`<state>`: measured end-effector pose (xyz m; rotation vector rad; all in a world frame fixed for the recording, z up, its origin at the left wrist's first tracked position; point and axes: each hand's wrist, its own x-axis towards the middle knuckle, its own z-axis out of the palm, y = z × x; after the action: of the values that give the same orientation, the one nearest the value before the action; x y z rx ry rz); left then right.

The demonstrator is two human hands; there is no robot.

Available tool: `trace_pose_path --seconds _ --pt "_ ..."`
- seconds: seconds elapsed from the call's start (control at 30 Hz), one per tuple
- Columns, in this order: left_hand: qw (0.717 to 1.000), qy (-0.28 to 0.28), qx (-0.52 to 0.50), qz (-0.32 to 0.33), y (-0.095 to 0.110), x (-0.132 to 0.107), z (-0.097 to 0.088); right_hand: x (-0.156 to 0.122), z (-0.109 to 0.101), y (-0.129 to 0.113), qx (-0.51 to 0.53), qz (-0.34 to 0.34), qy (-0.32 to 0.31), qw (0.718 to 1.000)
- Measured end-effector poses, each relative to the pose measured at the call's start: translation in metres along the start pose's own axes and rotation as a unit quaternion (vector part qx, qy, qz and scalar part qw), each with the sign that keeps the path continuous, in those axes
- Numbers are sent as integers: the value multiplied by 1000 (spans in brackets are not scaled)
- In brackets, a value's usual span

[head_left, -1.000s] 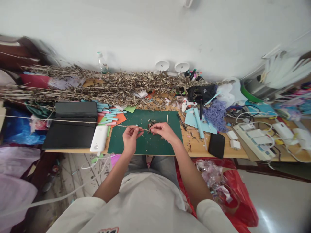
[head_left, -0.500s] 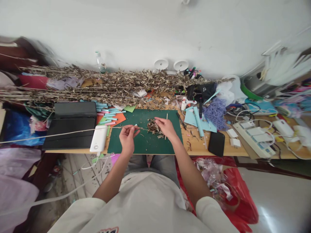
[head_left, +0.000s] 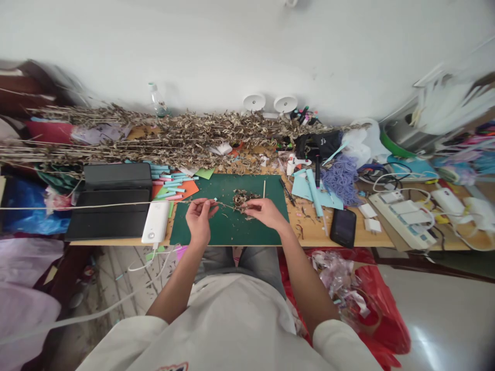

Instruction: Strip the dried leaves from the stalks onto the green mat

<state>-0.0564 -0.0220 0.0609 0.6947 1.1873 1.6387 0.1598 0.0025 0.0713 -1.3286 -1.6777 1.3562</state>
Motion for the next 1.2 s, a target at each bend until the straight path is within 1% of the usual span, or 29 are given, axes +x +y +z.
trace_pose_path --seconds 0.07,0.13,0.27,0.37,0.47,0.6,0.7,0.8,0.87,0.93,1.0,1.1,1.2 --pt "1000 -1 1 1 0 0 -1 1 2 5 18 14 34 999" --pt "1000 -1 2 3 -1 -1 -2 3 5 10 50 35 83 995" --pt "1000 7 6 11 -3 -1 -3 7 15 15 141 65 170 973" --pt "1000 7 6 17 -4 -2 -2 9 21 14 216 91 206 950" --pt "1000 8 11 19 -4 -3 0 13 26 9 261 132 231 928" --pt "1000 8 12 25 -6 -5 3 19 33 9 288 154 274 905" --pt "999 17 17 29 -8 -4 3 24 36 14 278 143 309 898" --pt "998 36 16 38 -6 1 -2 26 33 21 250 131 351 893" --pt "998 44 19 42 -4 5 -7 26 29 24 245 126 356 893" --pt "998 44 24 41 -2 9 -11 26 25 25 243 120 331 904" --pt "998 44 24 41 -2 10 -12 26 22 25 222 116 300 921" --pt "998 46 24 42 -2 11 -11 28 20 25 155 103 267 946" --pt "998 43 25 43 -3 11 -10 28 16 27 78 64 252 962"
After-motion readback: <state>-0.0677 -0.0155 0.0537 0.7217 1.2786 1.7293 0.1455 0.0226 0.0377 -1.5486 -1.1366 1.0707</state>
